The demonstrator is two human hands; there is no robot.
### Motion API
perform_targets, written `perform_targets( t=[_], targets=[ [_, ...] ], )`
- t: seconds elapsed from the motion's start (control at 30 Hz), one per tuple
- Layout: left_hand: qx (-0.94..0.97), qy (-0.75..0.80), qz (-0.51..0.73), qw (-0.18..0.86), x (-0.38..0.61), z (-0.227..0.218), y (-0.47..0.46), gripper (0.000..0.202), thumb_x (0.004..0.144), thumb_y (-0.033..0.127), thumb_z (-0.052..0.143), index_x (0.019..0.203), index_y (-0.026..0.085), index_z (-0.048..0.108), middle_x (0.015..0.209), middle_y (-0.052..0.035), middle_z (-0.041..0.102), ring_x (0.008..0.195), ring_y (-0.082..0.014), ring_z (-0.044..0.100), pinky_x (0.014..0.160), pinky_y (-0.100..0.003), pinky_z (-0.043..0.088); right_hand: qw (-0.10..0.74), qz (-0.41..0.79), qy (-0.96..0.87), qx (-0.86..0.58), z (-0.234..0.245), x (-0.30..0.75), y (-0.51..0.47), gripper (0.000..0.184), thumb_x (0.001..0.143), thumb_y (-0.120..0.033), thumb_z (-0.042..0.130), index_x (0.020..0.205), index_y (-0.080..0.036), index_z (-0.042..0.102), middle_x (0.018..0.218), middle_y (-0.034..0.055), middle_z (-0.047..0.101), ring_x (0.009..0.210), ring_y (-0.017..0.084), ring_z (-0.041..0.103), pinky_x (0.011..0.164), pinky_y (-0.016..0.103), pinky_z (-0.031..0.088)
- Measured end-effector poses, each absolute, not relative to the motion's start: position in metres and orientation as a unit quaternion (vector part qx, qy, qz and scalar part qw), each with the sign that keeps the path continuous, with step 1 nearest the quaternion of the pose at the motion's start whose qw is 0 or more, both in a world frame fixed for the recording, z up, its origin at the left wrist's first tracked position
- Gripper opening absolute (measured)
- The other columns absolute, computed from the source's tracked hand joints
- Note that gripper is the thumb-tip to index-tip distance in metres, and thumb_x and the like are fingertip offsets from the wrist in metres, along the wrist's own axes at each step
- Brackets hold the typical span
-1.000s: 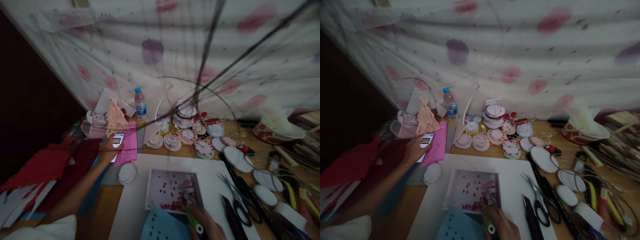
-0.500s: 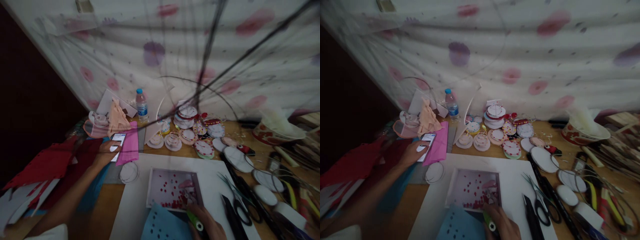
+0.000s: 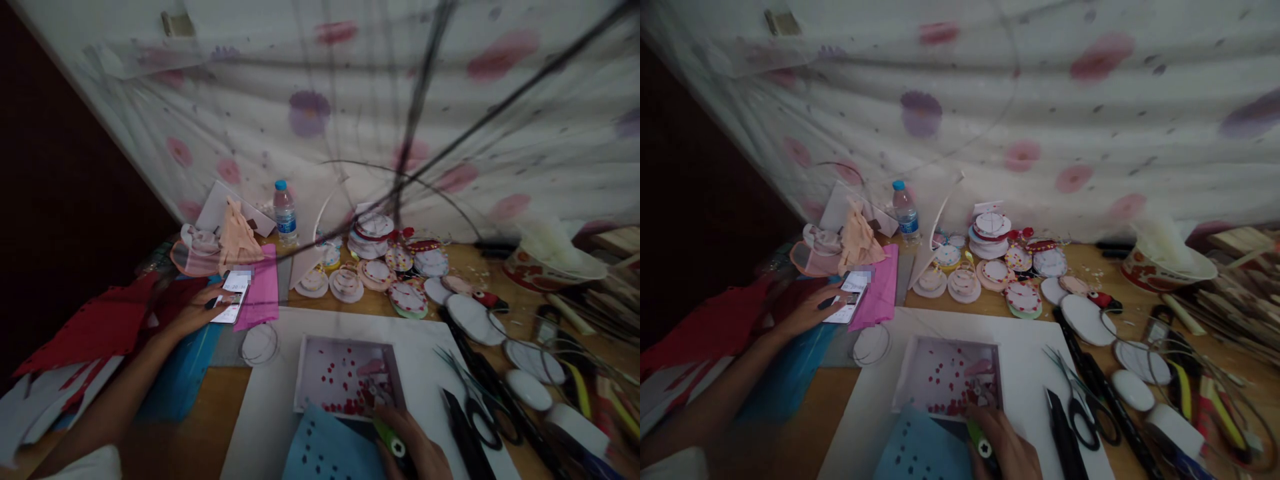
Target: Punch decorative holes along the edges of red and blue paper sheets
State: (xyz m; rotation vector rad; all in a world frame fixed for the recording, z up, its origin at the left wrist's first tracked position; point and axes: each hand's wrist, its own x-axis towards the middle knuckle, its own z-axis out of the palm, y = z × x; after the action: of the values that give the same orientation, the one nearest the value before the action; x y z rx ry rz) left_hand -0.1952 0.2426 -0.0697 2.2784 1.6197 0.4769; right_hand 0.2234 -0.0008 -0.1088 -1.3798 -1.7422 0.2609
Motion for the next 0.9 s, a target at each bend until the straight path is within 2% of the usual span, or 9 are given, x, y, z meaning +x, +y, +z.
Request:
perform_targets(
  t=[0.17, 0.27, 0.33, 0.53, 0.73, 0.9],
  targets=[
    [0.783, 0.591, 0.163, 0.103, -0.189, -0.079, 0.247, 0.04, 0.087, 0.049, 0.051, 0.116, 0.022, 0.061, 0.129, -0.0082, 0.056, 0.123, -0.0272, 0.048, 0.103, -0.044, 0.037, 0.428, 0.092, -0.706, -0.557, -0.111, 0.224, -0.002, 0.028, 0.089, -0.022, 0.045, 0.115, -0.026, 0.053, 0.094, 0.0063, 0.073, 0.081, 0.021, 0.073, 0.064, 0.025, 0.059],
    [0.784, 0.599, 0.148, 0.072, -0.181, -0.08, 0.252, 0.031, 0.09, 0.034, 0.057, 0.117, 0.018, 0.057, 0.125, -0.009, 0.056, 0.111, -0.0254, 0.056, 0.093, -0.046, 0.046, 0.425, 0.084, -0.709, -0.557, -0.111, 0.224, -0.002, 0.028, 0.088, -0.021, 0.046, 0.115, -0.026, 0.054, 0.096, 0.0063, 0.073, 0.082, 0.021, 0.073, 0.065, 0.025, 0.059],
    [0.781, 0.607, 0.137, 0.051, -0.175, -0.08, 0.257, 0.029, 0.091, 0.029, 0.057, 0.118, 0.017, 0.056, 0.123, -0.009, 0.057, 0.104, -0.0242, 0.059, 0.087, -0.046, 0.049, 0.425, 0.086, -0.708, -0.557, -0.11, 0.224, -0.001, 0.029, 0.087, -0.02, 0.047, 0.115, -0.026, 0.054, 0.096, 0.0058, 0.072, 0.081, 0.02, 0.073, 0.065, 0.025, 0.059],
    [0.763, 0.637, 0.111, 0.004, -0.163, -0.077, 0.263, 0.029, 0.091, 0.029, 0.057, 0.118, 0.017, 0.056, 0.12, -0.0086, 0.058, 0.1, -0.023, 0.06, 0.083, -0.044, 0.051, 0.424, 0.108, -0.715, -0.545, -0.108, 0.225, -0.001, 0.034, 0.086, -0.017, 0.045, 0.118, -0.027, 0.051, 0.095, 0.0047, 0.072, 0.081, 0.019, 0.073, 0.064, 0.023, 0.059],
    [0.738, 0.666, 0.105, -0.015, -0.148, -0.073, 0.263, 0.033, 0.091, 0.031, 0.057, 0.12, 0.017, 0.054, 0.12, -0.0088, 0.058, 0.101, -0.024, 0.06, 0.084, -0.045, 0.051, 0.406, 0.092, -0.711, -0.566, -0.11, 0.224, -0.002, 0.031, 0.087, -0.02, 0.043, 0.116, -0.028, 0.052, 0.093, 0.0045, 0.072, 0.079, 0.019, 0.073, 0.063, 0.025, 0.059],
    [0.687, 0.719, 0.101, -0.028, -0.131, -0.07, 0.266, 0.03, 0.091, 0.034, 0.056, 0.115, 0.016, 0.056, 0.116, -0.008, 0.06, 0.099, -0.0229, 0.061, 0.084, -0.044, 0.05, 0.421, 0.08, -0.703, -0.567, -0.112, 0.223, -0.002, 0.029, 0.086, -0.02, 0.046, 0.114, -0.027, 0.054, 0.091, 0.0045, 0.073, 0.079, 0.019, 0.073, 0.063, 0.024, 0.059]
  ],
)
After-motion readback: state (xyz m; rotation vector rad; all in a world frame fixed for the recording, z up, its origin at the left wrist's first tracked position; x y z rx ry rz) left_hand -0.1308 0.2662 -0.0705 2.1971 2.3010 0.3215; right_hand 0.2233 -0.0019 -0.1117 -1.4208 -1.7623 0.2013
